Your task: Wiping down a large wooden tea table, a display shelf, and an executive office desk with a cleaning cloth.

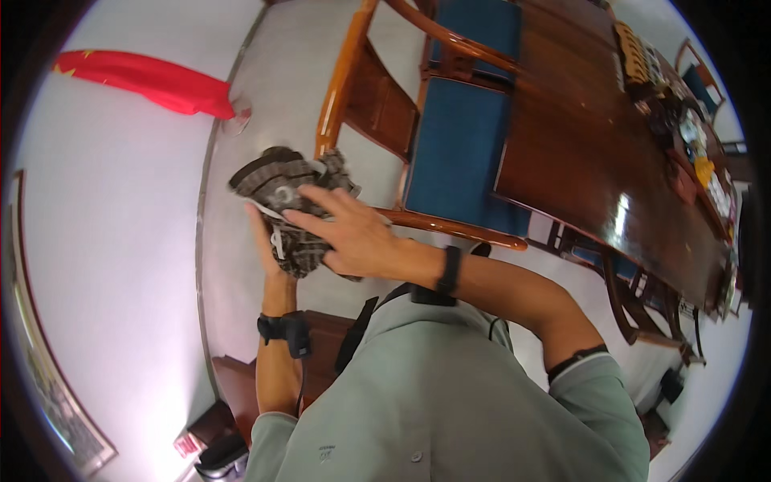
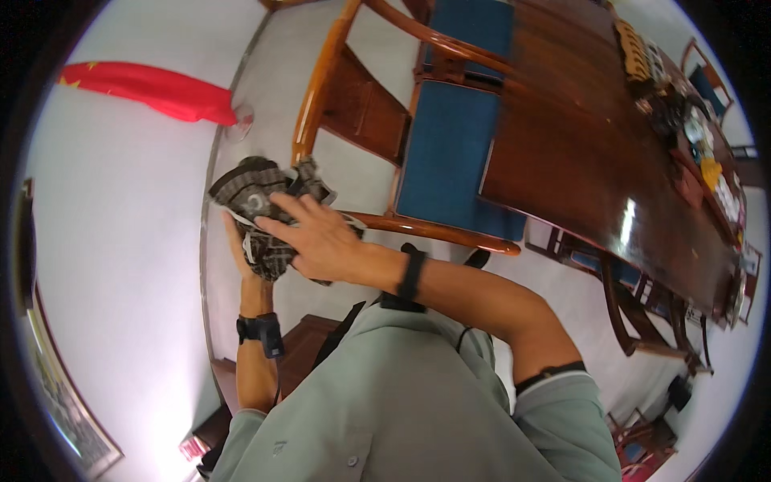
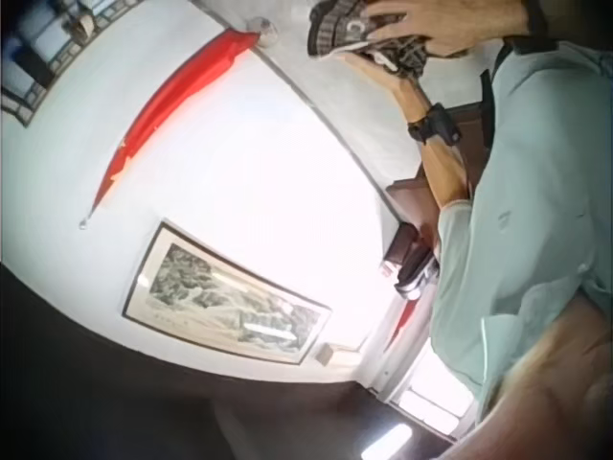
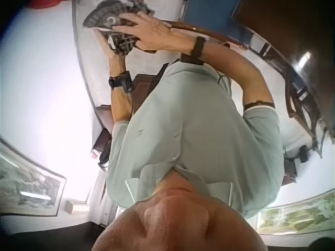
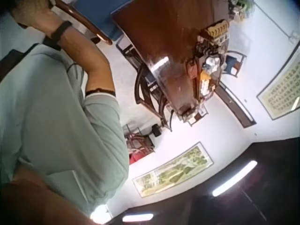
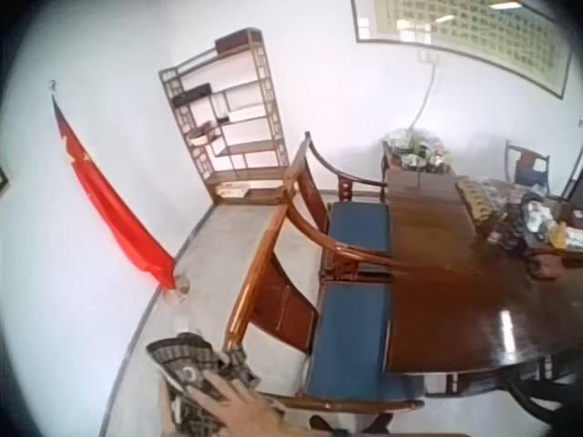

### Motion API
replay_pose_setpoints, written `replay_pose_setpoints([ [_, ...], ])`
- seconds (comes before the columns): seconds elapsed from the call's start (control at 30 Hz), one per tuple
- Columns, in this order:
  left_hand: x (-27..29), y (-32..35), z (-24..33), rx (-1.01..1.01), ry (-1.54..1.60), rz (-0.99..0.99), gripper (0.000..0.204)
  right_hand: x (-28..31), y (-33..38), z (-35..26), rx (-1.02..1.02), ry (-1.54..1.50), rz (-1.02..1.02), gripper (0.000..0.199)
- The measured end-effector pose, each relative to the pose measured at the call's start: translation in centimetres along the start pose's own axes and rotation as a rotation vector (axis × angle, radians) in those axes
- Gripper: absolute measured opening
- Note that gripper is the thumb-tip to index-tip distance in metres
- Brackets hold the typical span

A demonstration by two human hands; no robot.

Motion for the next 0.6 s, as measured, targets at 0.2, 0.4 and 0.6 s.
replay_pose_setpoints([
  [0.2, 0.6, 0.1, -0.5, -0.002, -0.305, -0.055, 0.058, -3.6, 2.5, 3.8, 0.105, 0.087, 0.076, 0.088],
  [0.4, -1.2, -0.4, -0.2, -0.123, -0.611, -0.083, 0.054, -4.3, 15.1, 15.4, -0.513, 0.156, -0.158, 0.08],
  [0.6, -1.2, -0.1, -0.4, -0.118, -0.762, -0.017, 0.048, 1.4, 29.8, 19.3, -0.625, 0.428, -0.19, 0.078],
])
Point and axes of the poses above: each hand's wrist, its own y-axis away from the middle knuckle, its own x-axis out of the back of the hand, z = x × y, the point moved 7 cm from there along -y, towards the middle knuckle, and after that the axes turned 3 degrees about x, right-handed, at the moved point
